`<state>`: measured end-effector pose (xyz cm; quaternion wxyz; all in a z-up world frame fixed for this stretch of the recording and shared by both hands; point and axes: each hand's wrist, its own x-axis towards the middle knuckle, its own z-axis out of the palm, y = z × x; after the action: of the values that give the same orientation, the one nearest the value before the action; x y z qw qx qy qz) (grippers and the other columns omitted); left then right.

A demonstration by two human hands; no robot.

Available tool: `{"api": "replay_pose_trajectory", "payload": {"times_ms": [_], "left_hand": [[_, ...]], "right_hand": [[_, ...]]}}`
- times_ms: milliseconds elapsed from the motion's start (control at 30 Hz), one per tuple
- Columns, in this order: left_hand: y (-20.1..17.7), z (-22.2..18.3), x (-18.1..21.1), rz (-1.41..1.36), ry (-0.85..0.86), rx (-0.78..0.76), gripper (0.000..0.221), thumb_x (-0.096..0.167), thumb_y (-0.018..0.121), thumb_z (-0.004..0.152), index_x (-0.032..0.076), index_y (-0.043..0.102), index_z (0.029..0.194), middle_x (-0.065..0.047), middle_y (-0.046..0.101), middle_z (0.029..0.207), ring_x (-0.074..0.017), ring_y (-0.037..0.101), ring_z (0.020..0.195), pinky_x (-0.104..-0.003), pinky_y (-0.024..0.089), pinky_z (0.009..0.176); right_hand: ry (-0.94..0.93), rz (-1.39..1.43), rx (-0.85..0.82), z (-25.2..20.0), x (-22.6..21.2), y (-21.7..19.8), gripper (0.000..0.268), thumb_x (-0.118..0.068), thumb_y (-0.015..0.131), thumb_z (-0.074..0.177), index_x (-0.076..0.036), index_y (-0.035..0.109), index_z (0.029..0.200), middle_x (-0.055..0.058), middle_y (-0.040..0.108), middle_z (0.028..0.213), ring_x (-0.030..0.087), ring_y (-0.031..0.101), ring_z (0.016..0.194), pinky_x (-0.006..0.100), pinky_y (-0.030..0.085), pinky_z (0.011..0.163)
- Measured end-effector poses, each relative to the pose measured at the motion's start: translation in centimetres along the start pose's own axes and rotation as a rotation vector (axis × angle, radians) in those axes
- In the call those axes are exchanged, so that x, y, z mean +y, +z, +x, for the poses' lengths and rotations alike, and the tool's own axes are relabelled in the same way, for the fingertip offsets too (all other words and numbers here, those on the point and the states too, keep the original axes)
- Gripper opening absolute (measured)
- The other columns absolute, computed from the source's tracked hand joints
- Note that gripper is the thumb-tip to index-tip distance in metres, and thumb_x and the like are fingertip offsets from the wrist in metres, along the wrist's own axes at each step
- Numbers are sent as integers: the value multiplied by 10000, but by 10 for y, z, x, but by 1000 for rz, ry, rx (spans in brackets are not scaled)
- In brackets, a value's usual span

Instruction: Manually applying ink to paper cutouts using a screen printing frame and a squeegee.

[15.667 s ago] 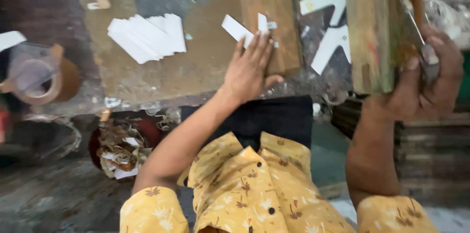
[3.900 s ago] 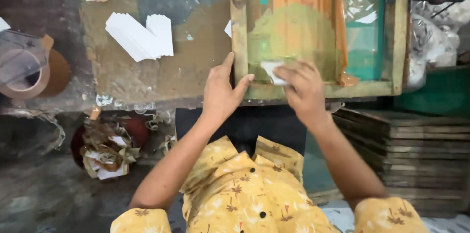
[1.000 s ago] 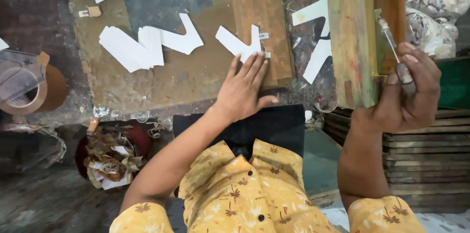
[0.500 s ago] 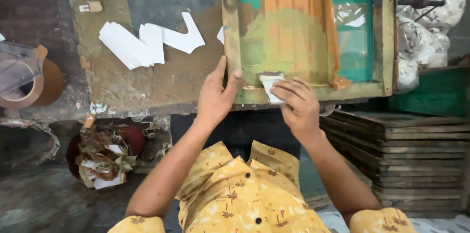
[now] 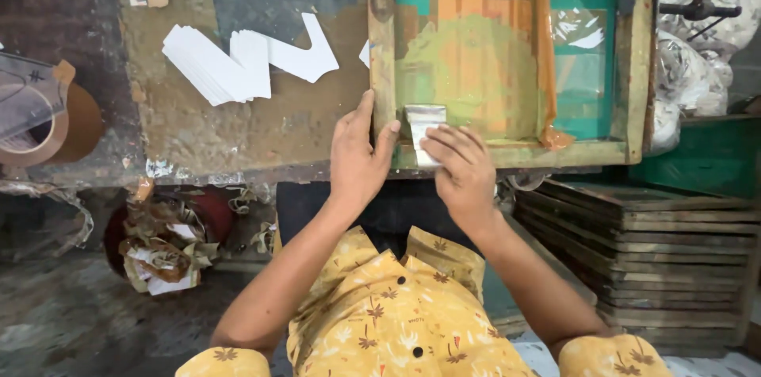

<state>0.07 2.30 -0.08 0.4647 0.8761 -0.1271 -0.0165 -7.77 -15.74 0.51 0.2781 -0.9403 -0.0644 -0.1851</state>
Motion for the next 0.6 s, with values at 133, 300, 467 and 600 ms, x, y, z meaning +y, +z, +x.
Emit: {"api": "replay_pose_trajectory", "payload": {"times_ms": [133,300,467,600], "left_hand": [[-30,3,40,-158,26,-84,611,264,703,987,-14,497,1490,-256,587,1446,-397,652,1218,-411,533,976],[-50,29,55,-536,196,-220,445,196,693,1043,65,587,1454,-166,595,1570,-296,743,1220,-360,608,1067],[7,93,-17,348,335,130,583,229,868,693,-58,652,1152,-256,609,1317,-439,593,1088,-468,501,905],[0,122,-39,341,378,-62,294,175,838,827,27,676,1023,-144,668,1226,-390,588,1135,-470,491,987]], "right_hand": [[-26,58,145,-1,4,-19,406,71,552,818,-60,709,1169,116,720,1257,307,659,1254,487,441,1169],[-155,-2,466,15,9,-72,280,69,574,921,-9,695,1161,150,730,1206,341,694,1163,500,489,1133],[-312,-119,739,13,36,-101,161,46,571,959,40,667,1089,182,722,1131,354,717,1131,539,611,1054],[-129,-27,734,24,27,-120,133,13,585,1042,50,633,1160,191,698,1201,334,706,1209,491,602,1063]]}}
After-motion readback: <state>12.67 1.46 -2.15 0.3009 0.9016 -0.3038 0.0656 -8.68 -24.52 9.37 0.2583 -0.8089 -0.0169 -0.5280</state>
